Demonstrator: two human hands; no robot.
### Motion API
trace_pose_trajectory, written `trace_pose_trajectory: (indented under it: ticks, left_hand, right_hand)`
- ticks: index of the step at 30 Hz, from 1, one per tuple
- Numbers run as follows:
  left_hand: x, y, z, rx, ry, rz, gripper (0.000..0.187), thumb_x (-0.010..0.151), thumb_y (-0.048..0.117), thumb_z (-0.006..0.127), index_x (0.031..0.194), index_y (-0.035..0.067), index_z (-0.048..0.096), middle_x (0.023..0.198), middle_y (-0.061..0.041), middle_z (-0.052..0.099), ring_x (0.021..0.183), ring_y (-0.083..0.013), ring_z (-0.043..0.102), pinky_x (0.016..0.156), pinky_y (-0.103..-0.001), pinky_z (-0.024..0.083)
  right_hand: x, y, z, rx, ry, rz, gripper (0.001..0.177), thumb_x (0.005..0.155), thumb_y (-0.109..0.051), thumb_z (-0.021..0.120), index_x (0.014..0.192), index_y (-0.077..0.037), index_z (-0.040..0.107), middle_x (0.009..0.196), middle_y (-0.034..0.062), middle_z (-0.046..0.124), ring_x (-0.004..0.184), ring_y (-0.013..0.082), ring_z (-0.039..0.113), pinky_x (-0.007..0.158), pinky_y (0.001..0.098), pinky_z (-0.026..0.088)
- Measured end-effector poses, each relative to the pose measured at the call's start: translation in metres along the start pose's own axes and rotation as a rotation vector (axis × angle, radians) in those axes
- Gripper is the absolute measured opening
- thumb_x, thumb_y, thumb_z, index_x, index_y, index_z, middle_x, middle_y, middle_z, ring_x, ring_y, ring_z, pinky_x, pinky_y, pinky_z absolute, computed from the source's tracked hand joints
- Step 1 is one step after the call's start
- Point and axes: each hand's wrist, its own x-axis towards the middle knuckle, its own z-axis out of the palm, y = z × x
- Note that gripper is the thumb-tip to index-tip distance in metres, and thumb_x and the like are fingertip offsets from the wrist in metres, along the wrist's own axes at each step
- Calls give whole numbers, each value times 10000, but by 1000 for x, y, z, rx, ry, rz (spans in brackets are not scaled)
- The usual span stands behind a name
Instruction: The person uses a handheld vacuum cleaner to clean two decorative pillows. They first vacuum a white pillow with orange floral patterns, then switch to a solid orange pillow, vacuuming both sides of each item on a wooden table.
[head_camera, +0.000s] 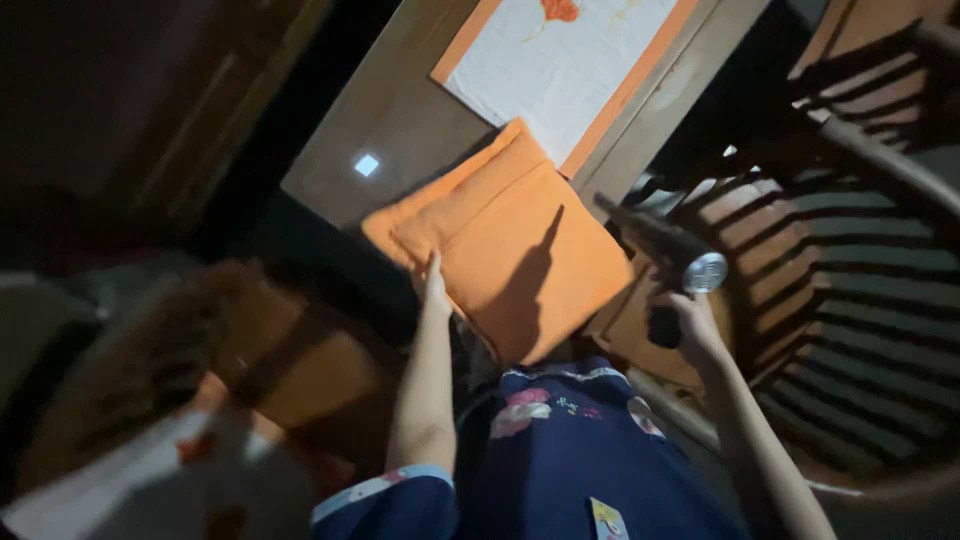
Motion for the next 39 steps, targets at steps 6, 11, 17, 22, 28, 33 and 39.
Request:
trace_pose_trajectory:
  ticks: [6,11,17,22,28,33,39]
  left_hand:
    - [38,9,-50,266,-107,-460,694,827,403,831,1395,88,585,1367,-61,637,1204,-220,600,945,-393,515]
    - [54,6,-66,31,-118,-559,687,855,455,764,1409,98,571,1341,-90,630,1113,-242,543,868,-445,425]
    - [80,9,-41,-162,-353,-227,513,1035,405,563,1403,48,579,1358,-37,642,1236,-152,584,1047,-307,461]
    - [61,44,8,48,-431,-16,542,1094,408,476,1379,-45,563,1298,-110,641,1185,-206,579,1024,-340,459]
    - [25,125,82,177,-354,139,442,1071,418,540,1208,-1,564,1137,-65,618,1045,-177,573,897,-341,460]
    - [9,229,105,549,-476,456,454,1077,374,543,924,-43,640,763,-113,612,697,-184,580,668,-371,465]
    - [18,270,79,190,-846,179,302,1067,294,567,1096,34,718,988,0,671,894,-70,562,817,-279,462]
  right_hand:
    - [9,-19,117,-22,51,140,289,812,-53,636,1095,-30,582,692,91,596,521,191,588,470,355,490]
    - [16,-21,151,-90,-48,107,228,799,5,666,1025,21,642,775,94,658,601,179,645,548,311,533]
    - [22,-11,151,-310,-327,-10,272,753,41,700,1022,14,670,864,27,689,793,116,662,691,273,550]
    - [30,-50,151,-581,-362,107,353,723,36,736,1069,7,674,848,67,717,759,162,677,678,339,559]
    - [25,-96,101,-589,-238,-479,672,626,-62,783,1259,-3,567,1114,52,673,992,150,656,820,295,558]
    - [-1,-157,52,-454,-432,-453,357,762,-139,819,1080,-13,717,930,108,757,807,214,738,685,351,603]
    - [-20,-216,80,-730,-591,-776,306,811,-170,818,1074,-48,720,975,59,740,872,172,722,755,312,596]
